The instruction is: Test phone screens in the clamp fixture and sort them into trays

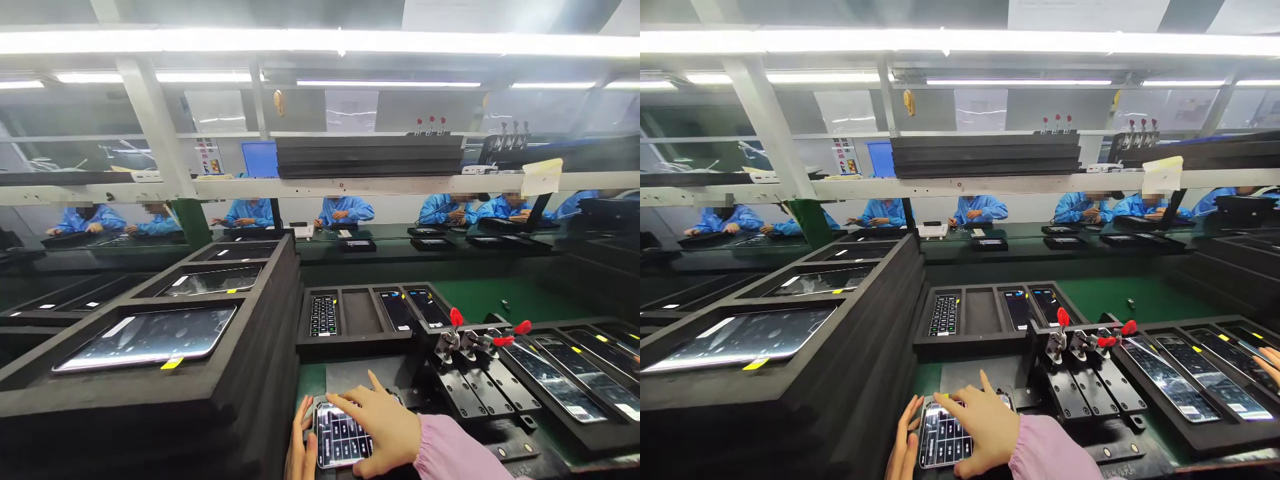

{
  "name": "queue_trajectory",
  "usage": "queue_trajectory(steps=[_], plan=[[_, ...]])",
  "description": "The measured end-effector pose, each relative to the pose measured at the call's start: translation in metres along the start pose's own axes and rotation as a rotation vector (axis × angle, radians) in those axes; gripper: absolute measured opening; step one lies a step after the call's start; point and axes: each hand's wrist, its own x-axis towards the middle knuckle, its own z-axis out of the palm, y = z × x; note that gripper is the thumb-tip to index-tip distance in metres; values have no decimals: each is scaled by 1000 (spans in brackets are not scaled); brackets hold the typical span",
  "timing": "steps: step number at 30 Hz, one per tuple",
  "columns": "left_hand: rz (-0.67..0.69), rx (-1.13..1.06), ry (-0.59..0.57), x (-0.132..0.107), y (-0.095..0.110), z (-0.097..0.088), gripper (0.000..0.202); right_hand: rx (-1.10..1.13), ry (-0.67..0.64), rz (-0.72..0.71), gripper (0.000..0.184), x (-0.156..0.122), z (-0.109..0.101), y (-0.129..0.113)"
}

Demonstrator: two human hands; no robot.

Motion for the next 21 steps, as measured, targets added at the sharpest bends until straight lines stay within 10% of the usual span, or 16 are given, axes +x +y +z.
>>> queue_trajectory(steps=[5, 14, 21], plan=[[54, -22, 3, 5, -17, 4, 76, -46, 79, 28, 106, 12, -9, 2], [61, -22, -31, 6, -32, 6, 78, 162, 802, 571, 85, 85, -105, 49], [94, 27, -56, 7, -45, 6, 83, 44, 649, 916, 100, 147, -116, 117]])
